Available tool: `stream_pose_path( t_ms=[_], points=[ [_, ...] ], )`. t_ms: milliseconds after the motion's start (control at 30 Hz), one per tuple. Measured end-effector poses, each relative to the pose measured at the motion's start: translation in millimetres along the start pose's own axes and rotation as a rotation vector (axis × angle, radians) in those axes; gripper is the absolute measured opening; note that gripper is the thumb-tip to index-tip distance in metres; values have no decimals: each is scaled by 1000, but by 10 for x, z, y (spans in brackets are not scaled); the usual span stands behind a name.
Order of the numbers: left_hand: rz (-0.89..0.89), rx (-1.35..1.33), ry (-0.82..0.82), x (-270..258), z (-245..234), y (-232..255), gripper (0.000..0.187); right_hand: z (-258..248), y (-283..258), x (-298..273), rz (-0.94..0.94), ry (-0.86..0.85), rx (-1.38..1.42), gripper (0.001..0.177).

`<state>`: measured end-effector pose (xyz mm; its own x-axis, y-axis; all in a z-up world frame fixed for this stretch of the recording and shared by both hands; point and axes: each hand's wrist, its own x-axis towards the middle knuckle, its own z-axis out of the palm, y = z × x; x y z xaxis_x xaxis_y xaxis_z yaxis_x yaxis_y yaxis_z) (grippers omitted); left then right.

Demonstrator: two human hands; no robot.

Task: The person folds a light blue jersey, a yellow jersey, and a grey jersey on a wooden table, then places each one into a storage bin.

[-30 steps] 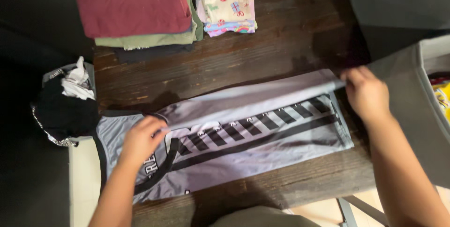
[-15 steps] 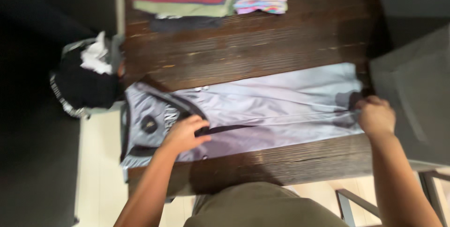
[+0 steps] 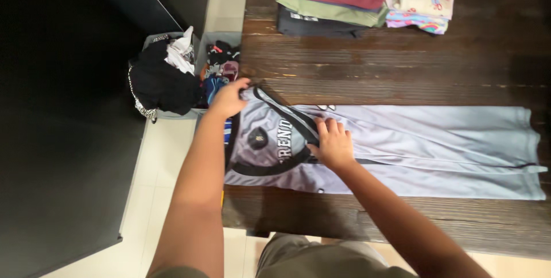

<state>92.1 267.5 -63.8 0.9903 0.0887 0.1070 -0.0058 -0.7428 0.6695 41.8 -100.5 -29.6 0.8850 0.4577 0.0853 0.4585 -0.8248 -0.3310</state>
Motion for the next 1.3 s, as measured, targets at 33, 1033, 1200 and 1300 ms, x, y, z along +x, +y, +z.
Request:
stream_pose_path(
  t_ms=[33,1033,1200,1300],
  points=[
    [0,11,-87,32,16,-35,57,63,-97,1,56,-19,-85,78],
    [371,-97,-174,-686,-477,-571,7,-100,-114,-822,-178,72,29,45],
    [-166,8,-211,-612,-282,-401,34,-75,104,-919,-57,159,15,42],
    [95,48,-186,-535,-268,-437,38,-72,252,-971,-122,180,71,43]
  ],
)
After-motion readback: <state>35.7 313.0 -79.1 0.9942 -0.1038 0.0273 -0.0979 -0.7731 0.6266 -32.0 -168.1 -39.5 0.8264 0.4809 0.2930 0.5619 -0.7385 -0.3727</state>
